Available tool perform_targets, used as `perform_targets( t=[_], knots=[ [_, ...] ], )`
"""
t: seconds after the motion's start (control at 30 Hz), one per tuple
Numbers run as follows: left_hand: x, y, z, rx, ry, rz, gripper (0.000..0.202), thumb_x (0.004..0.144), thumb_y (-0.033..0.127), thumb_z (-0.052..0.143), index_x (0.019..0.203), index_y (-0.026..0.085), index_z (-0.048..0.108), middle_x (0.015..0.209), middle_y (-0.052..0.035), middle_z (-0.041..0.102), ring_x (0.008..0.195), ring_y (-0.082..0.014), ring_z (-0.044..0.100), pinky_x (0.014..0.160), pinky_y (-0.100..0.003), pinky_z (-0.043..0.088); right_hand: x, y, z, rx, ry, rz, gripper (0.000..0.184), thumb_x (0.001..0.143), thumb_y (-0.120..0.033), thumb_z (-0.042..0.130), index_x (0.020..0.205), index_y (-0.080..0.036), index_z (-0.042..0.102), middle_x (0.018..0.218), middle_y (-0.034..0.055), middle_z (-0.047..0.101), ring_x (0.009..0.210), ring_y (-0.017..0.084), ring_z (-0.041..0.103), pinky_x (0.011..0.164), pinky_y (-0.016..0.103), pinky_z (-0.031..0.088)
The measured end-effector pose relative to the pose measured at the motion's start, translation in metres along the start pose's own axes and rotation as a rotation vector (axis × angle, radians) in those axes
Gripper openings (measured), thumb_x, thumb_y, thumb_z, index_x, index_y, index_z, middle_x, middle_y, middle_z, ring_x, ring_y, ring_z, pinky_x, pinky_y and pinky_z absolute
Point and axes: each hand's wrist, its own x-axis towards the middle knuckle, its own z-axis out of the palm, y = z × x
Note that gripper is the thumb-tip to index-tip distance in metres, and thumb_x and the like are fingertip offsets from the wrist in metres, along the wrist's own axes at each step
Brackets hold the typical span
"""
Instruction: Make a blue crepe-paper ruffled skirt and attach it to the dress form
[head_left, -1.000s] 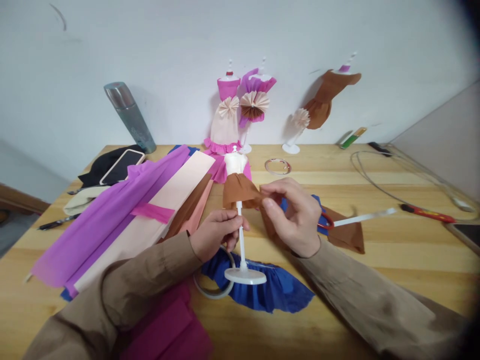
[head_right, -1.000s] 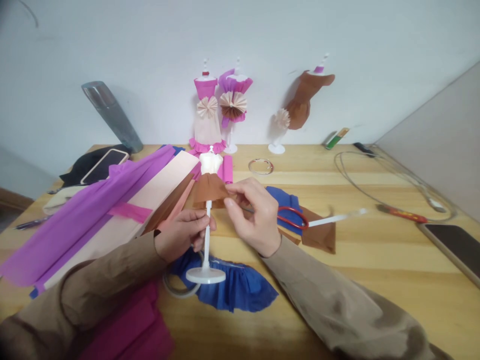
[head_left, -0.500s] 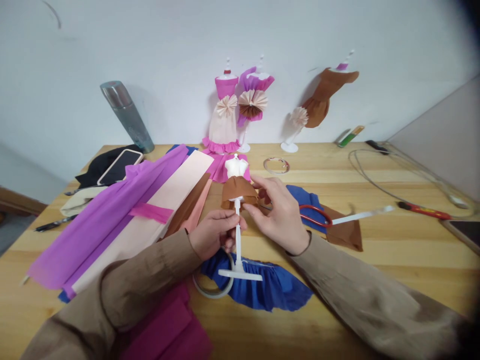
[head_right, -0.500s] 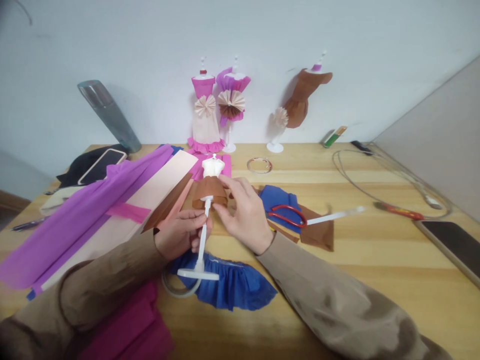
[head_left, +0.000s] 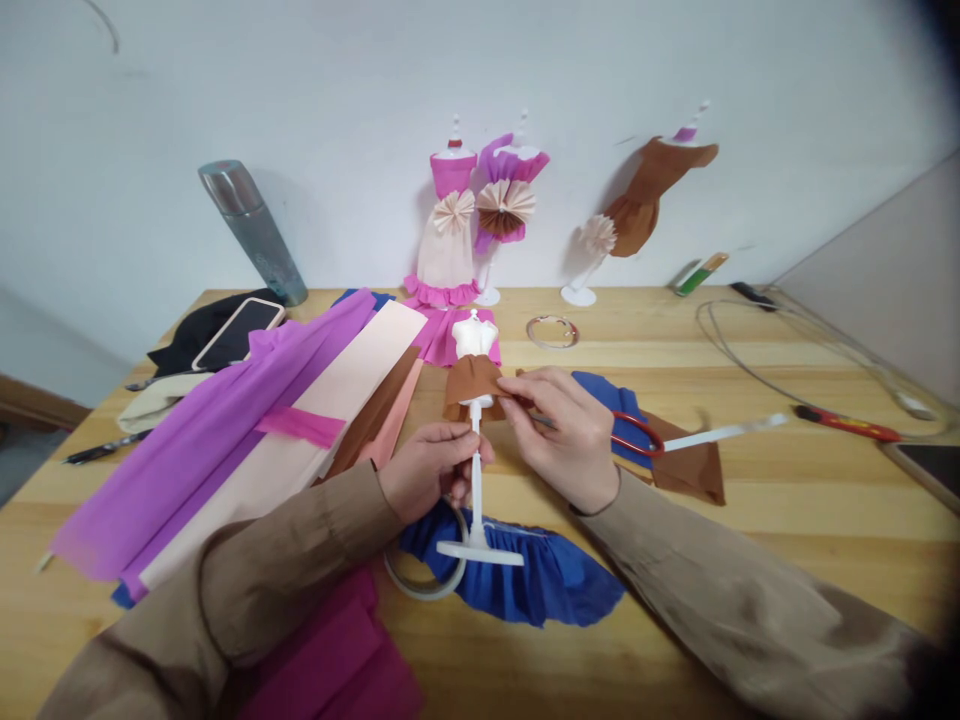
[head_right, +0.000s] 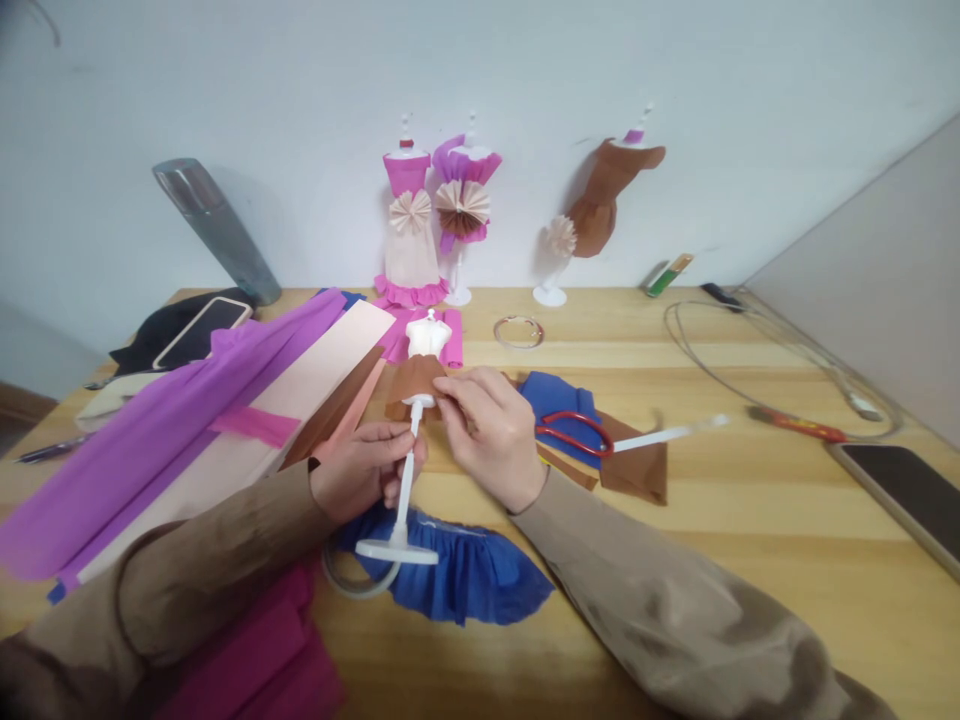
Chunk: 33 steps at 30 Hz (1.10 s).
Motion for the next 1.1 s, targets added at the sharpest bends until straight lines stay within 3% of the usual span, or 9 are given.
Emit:
perform_targets(
  t=[0.23, 0.43, 0.57, 0.7, 0.8, 1.1],
  knots=[
    [-0.002, 0.001, 0.002, -0.004, 0.003, 0.001, 0.034, 0.067, 0.043, 0.073, 0.068, 0.011, 0.06, 0.046, 0.0046, 0.047, 0.033, -0.0048, 0.04, 0.033, -0.017, 0.033, -0.001, 0.001, -0.003, -0.048, 0.001, -0.056, 0.021, 0.08, -0.008, 0.06, 0.095, -0.021, 0.068, 0.08, 0.0078, 0.065, 0.074, 0.02, 0.061, 0.064, 0.034, 0.053],
    [0.0, 0.001, 0.001, -0.038, -0.023, -0.001, 0.032, 0.069, 0.042, 0.071, 0.068, 0.012, 0.059, 0.045, 0.0042, 0.047, 0.032, -0.0054, 0.038, 0.032, -0.017, 0.032, 0.005, -0.004, -0.005, 0.043, 0.004, 0.135, 0.019, 0.081, -0.01, 0.059, 0.095, -0.02, 0.066, 0.071, 0.0013, 0.062, 0.061, 0.014, 0.057, 0.057, 0.029, 0.049],
    [0.002, 0.001, -0.001, -0.041, -0.05, -0.017, 0.032, 0.071, 0.041, 0.07, 0.069, 0.012, 0.059, 0.046, 0.0037, 0.048, 0.033, -0.0056, 0.038, 0.033, -0.018, 0.032, 0.005, -0.001, -0.004, 0.028, 0.006, 0.14, 0.028, 0.081, -0.01, 0.057, 0.106, -0.021, 0.063, 0.07, -0.0011, 0.06, 0.057, 0.013, 0.054, 0.056, 0.028, 0.048],
    [0.003, 0.0, -0.002, -0.034, -0.081, -0.029, 0.034, 0.071, 0.043, 0.071, 0.069, 0.012, 0.058, 0.046, 0.0032, 0.048, 0.034, -0.0061, 0.039, 0.035, -0.019, 0.033, 0.006, 0.001, -0.007, 0.052, -0.095, 0.072, 0.044, 0.08, -0.013, 0.058, 0.124, -0.021, 0.054, 0.081, 0.0029, 0.062, 0.068, 0.016, 0.058, 0.059, 0.03, 0.049],
    [0.003, 0.001, -0.003, -0.033, -0.1, -0.026, 0.037, 0.068, 0.046, 0.073, 0.069, 0.012, 0.057, 0.046, 0.0032, 0.048, 0.034, -0.0064, 0.04, 0.034, -0.019, 0.033, 0.007, 0.001, -0.013, 0.112, -0.098, 0.064, 0.051, 0.077, -0.014, 0.06, 0.127, -0.02, 0.051, 0.086, 0.0039, 0.061, 0.069, 0.016, 0.058, 0.059, 0.03, 0.049],
    [0.001, 0.011, -0.006, -0.022, -0.19, 0.008, 0.036, 0.072, 0.045, 0.069, 0.067, 0.013, 0.053, 0.047, 0.0032, 0.046, 0.035, -0.0053, 0.037, 0.035, -0.018, 0.027, 0.021, 0.007, -0.026, 0.335, 0.068, 0.451, 0.029, 0.079, -0.013, 0.06, 0.107, -0.019, 0.064, 0.074, -0.0007, 0.059, 0.057, 0.011, 0.052, 0.053, 0.027, 0.043]
  ],
)
